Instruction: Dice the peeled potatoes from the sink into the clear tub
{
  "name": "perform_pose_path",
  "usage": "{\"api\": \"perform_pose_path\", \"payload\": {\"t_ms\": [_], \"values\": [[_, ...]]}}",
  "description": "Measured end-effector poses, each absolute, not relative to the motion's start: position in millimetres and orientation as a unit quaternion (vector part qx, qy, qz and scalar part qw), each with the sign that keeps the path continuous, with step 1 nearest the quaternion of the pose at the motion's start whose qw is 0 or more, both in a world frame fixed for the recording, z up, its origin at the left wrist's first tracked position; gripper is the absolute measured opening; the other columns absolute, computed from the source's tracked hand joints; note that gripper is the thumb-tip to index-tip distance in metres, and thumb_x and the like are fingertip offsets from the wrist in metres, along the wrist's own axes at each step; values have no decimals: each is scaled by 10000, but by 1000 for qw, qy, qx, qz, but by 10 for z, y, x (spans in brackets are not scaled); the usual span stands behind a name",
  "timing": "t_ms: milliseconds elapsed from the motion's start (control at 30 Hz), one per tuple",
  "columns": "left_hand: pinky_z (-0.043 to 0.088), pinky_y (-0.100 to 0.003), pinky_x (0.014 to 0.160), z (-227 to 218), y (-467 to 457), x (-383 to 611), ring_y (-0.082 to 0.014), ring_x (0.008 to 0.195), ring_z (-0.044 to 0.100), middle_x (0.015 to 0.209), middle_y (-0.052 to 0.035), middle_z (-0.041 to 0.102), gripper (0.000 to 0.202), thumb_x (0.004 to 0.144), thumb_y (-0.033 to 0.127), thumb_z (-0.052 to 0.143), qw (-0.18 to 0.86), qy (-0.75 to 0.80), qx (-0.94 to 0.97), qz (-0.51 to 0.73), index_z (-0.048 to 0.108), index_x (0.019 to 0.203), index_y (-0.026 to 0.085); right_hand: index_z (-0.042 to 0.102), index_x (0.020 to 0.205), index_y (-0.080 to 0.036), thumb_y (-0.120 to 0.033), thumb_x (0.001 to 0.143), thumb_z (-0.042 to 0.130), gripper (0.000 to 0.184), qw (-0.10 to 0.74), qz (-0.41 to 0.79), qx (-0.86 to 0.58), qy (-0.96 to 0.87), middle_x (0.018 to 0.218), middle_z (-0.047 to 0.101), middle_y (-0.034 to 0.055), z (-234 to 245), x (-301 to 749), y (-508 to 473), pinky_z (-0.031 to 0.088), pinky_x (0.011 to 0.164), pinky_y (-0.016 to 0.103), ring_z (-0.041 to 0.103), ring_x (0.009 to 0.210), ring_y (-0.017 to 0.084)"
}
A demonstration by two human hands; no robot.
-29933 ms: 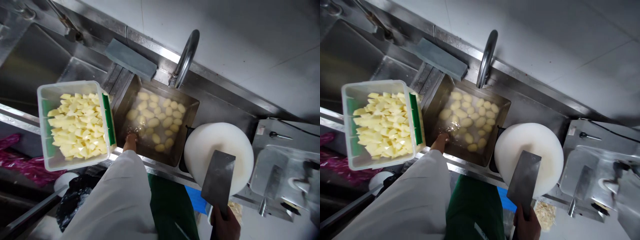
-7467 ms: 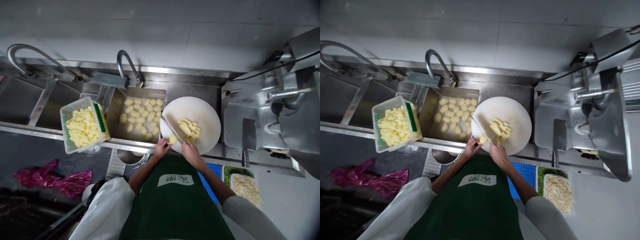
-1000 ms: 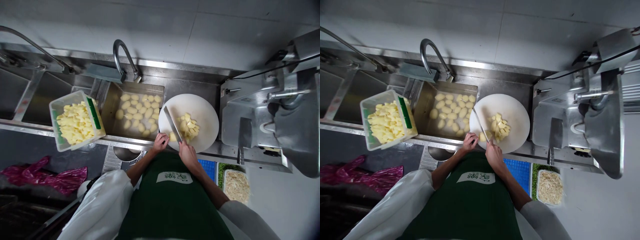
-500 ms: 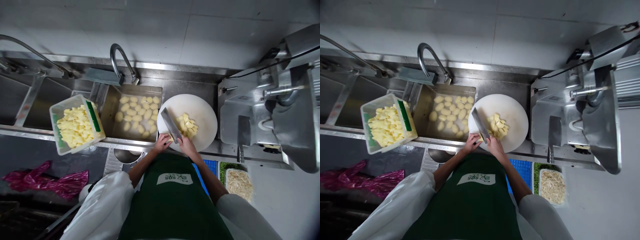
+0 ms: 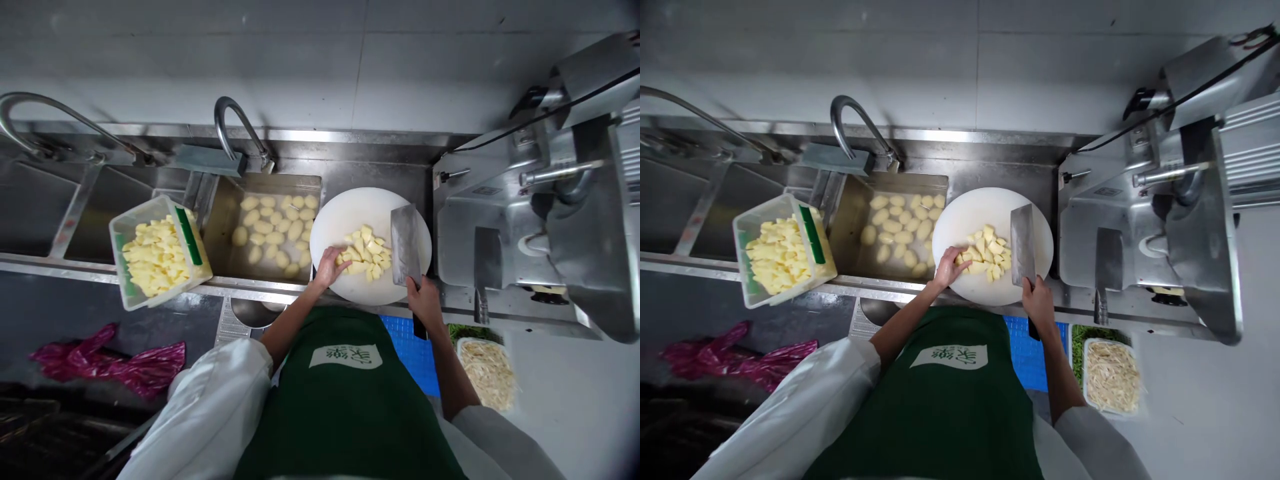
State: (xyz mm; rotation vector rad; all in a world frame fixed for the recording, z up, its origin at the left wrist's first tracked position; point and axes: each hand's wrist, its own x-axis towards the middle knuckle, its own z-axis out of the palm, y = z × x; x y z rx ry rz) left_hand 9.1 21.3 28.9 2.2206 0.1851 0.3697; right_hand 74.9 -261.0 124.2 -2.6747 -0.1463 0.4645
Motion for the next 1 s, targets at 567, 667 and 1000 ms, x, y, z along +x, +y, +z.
{"api": "perform_pose_path", "payload": {"t_ms": [567,667,1000], "values": [[417,-464,1136,344,151,102,-273,1338,451,1388,-145,444,489,944,356,601,421,4,899,120,487,1400,221,651,1007,-84,-374,961,399,387,132,212,-968,-35,924,690,177,963,654,-2994,395,735,306,616,871,259],[429,-466,1126,356,184,130,-264,1320,471,1377,-142,464,434,937,281,587,435,16,889,140,527,1360,210,653,1008,-83,-378,968,392,396,130,208,-969,-38,922,692,173,943,648,-2989,391,726,296,623,872,253],[462,-462,1080,316,334,-92,-252,1260,530,1304,-154,554,369,987,343,481,484,110,842,209,546,1310,176,656,1044,-64,-364,970,407,397,122,214,-969,-23,917,697,176,956,641,-2956,405,728,300,629,865,255]]}}
